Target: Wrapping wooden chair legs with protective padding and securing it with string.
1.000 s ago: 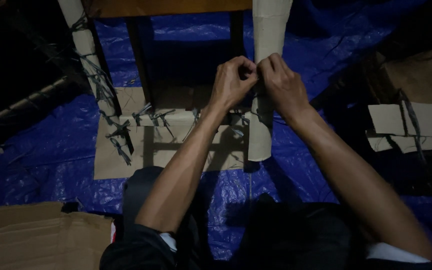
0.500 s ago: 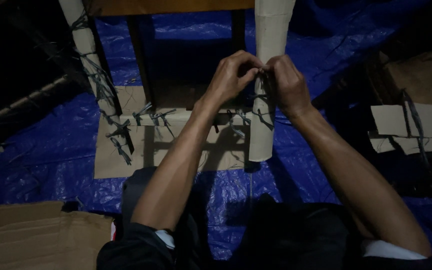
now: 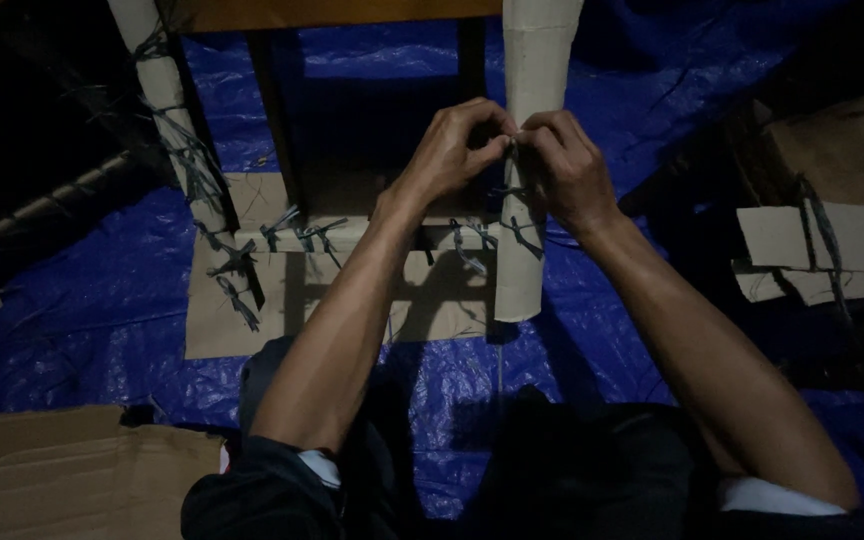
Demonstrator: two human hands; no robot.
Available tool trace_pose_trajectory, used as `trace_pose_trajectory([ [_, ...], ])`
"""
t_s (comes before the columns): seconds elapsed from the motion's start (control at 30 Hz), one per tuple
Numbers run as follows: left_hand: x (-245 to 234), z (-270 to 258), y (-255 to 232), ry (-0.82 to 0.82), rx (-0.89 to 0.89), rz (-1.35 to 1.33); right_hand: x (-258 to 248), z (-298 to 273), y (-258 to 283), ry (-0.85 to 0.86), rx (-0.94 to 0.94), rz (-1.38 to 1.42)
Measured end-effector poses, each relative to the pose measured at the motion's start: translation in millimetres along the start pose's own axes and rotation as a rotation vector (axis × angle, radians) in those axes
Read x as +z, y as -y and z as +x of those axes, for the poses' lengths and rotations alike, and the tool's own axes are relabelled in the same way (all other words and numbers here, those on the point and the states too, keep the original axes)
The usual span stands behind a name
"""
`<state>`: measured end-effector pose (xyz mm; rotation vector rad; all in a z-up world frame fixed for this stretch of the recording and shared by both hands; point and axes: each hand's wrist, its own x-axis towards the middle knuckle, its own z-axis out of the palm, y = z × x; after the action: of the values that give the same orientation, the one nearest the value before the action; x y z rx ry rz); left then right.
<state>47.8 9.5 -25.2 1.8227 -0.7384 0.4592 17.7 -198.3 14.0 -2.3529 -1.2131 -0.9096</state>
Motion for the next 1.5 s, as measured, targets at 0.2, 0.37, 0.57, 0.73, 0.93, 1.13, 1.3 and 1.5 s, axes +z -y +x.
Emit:
trace_pose_trajectory([
  [0.2, 10, -2, -4, -0.081, -0.133, -0.072, 2, -5, 0, 0.001, 0.042, 0.045],
  [0.37, 16, -4, 4, -0.108, -0.244, -0.115, -2, -16, -2, 0.047, 0.078, 0.033],
  [0.57, 16, -8, 7, -0.162, -0.194, -0.053, -8, -18, -1, 0.068, 0.129, 0.082],
  [0.73, 17, -33, 7, -0.178, -0.045, 0.046, -32, -40, 2, 0.069, 0.141, 0.099],
  [0.93, 26, -76, -38, 0.136, -0.098, 0.193, -59, -91, -18, 0.010, 0.176, 0.029],
  [1.13, 66, -166, -29, 0.710, -0.458, -0.004, -74, -121, -20, 0.107, 0.544, 0.505],
  [1.3, 123, -300, 28, 0.813, -0.565, 0.271, -88, -115, 6, 0.246, 0.641, 0.602],
  [1.5, 178, -473, 90, 0.871, -0.207, 0.641, -93, -130, 5, 0.283, 0.703, 0.728],
])
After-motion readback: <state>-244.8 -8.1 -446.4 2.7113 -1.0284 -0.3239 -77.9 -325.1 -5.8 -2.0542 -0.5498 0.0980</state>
